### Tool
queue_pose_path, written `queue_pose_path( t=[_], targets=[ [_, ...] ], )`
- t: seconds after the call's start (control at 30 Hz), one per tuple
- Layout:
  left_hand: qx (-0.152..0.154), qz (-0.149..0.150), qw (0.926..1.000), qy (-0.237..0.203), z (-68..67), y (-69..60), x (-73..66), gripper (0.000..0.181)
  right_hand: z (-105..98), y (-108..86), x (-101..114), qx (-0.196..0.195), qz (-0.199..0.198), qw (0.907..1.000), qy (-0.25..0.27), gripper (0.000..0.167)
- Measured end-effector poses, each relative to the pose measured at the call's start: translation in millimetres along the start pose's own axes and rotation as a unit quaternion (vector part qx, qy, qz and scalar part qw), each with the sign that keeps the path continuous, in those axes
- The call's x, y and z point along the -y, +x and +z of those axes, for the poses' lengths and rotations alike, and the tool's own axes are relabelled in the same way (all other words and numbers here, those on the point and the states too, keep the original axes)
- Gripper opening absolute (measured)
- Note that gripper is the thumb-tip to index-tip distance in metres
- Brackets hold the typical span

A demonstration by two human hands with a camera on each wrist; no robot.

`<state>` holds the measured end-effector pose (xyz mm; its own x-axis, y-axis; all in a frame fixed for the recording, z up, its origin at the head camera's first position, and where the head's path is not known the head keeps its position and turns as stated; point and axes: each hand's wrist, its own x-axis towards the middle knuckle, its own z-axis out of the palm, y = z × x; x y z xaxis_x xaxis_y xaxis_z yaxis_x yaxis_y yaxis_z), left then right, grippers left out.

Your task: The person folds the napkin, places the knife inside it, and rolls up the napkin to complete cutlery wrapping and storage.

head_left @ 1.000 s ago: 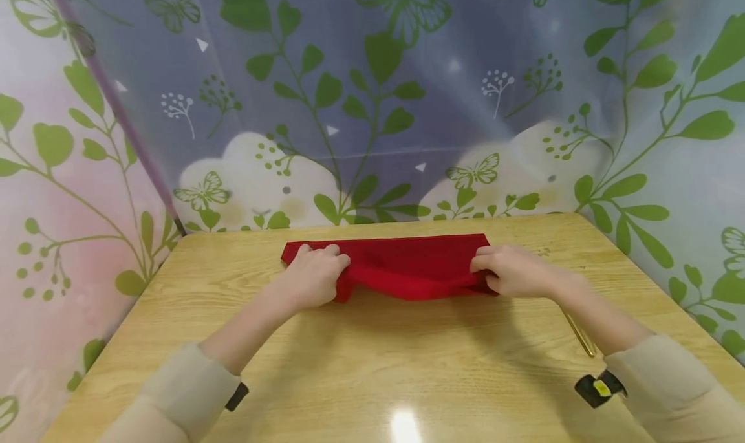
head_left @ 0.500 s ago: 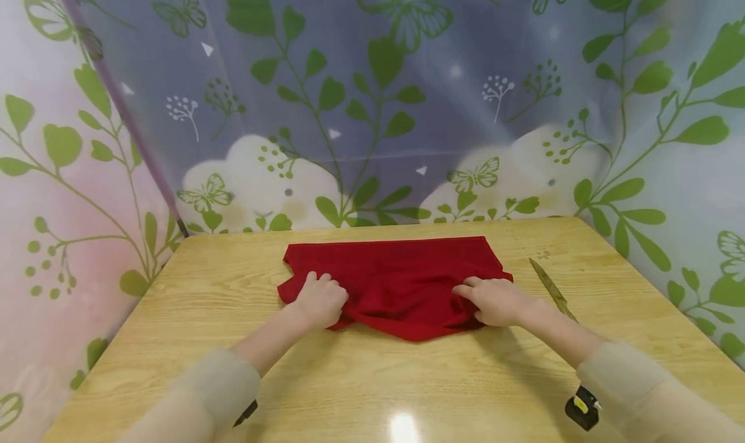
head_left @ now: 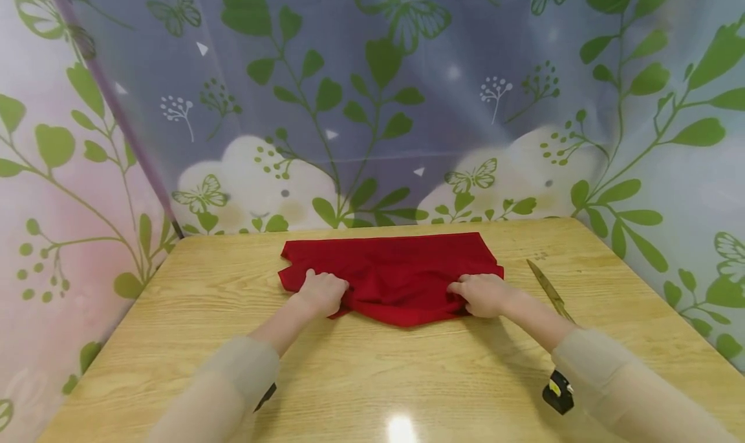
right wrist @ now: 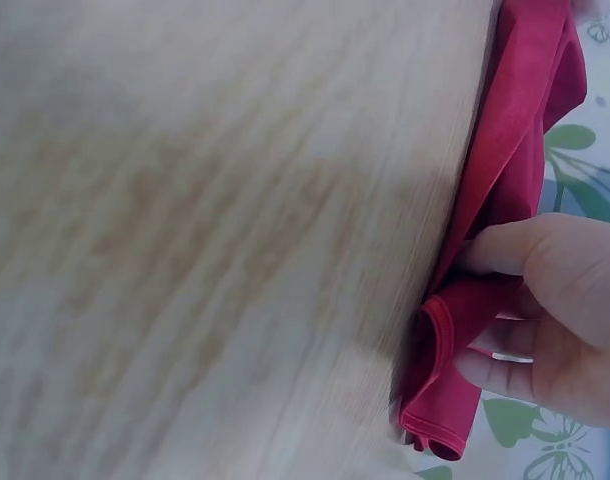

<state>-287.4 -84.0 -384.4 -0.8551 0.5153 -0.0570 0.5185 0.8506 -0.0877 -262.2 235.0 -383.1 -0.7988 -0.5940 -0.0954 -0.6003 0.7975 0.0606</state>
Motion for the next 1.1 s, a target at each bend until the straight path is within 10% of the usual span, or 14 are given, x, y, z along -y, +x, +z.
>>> queue_pose_path(
  t=[0.73,1.1],
  targets=[
    [0.038,-0.069,0.9964,0.031,3.2,33.1,8.8,0.012,3,33.4,-19,0.003,0.049,0.9982,-0.034,0.035],
    [-0.089,-0.064,0.9939,0.011,-12.9,26.0,25.9,0.018,-1,24.2,-32,-0.140,0.051,0.9871,-0.059,0.010]
  ],
)
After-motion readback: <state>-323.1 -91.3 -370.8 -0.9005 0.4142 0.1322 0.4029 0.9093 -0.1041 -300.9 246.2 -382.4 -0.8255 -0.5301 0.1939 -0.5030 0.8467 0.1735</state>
